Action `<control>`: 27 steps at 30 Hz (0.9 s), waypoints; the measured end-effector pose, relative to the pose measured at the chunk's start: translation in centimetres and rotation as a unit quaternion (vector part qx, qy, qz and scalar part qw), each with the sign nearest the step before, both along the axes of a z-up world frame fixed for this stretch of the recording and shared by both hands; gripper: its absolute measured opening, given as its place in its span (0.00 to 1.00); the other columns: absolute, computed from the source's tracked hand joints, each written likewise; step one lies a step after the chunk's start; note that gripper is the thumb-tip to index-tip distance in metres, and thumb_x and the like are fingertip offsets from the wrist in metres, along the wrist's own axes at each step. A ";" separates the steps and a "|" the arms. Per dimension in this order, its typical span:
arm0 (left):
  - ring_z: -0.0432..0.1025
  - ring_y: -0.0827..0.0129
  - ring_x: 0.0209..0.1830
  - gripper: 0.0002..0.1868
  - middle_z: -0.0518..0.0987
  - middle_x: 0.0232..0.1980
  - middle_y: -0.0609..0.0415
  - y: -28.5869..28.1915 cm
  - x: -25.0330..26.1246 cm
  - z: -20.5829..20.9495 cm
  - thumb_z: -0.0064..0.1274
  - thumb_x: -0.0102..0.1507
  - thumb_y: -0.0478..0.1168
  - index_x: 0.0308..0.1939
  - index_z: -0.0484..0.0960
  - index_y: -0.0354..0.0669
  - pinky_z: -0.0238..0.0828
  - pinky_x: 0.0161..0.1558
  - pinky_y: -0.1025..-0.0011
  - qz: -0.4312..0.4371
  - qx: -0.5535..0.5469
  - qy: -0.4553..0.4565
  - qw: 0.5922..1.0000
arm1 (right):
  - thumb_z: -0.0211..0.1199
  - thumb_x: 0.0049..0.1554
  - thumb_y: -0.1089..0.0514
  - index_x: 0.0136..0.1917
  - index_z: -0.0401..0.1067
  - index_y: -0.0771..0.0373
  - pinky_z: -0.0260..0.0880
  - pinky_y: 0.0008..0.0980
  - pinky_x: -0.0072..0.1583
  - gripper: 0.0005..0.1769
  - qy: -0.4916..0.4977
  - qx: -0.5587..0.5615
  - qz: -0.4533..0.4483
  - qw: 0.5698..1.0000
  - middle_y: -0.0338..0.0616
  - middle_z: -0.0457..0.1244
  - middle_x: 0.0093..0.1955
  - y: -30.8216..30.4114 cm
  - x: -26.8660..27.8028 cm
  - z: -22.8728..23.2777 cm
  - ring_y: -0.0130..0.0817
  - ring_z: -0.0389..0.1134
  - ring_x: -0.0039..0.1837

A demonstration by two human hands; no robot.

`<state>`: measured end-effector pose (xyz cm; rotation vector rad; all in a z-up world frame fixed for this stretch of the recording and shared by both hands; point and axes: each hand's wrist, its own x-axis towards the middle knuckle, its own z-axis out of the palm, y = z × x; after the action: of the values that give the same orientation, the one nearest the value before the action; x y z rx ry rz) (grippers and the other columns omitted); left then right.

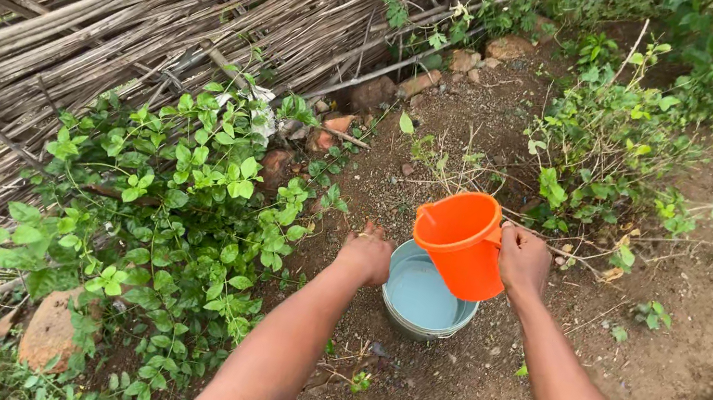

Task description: The person waters a potted plant using a mug, scoops water from a bucket into the mug, and pours water over garden plants while touching the leaves by hand.

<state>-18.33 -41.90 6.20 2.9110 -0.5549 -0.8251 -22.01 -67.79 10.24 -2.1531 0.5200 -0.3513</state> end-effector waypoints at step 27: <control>0.33 0.53 0.86 0.41 0.40 0.86 0.46 -2.9 2.5 -8.8 0.45 0.66 0.44 0.81 0.48 0.41 0.38 0.78 0.47 0.187 -0.011 0.025 0.982 | 0.55 0.61 0.37 0.36 0.75 0.62 0.63 0.50 0.48 0.28 0.170 -0.111 0.206 0.957 0.54 0.68 0.32 -2.2 10.0 -16.7 0.55 0.70 0.40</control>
<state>-15.83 -44.80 -2.57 2.8292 -0.0062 -0.8241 -12.02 -70.02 -6.44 -2.4866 0.2099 0.2057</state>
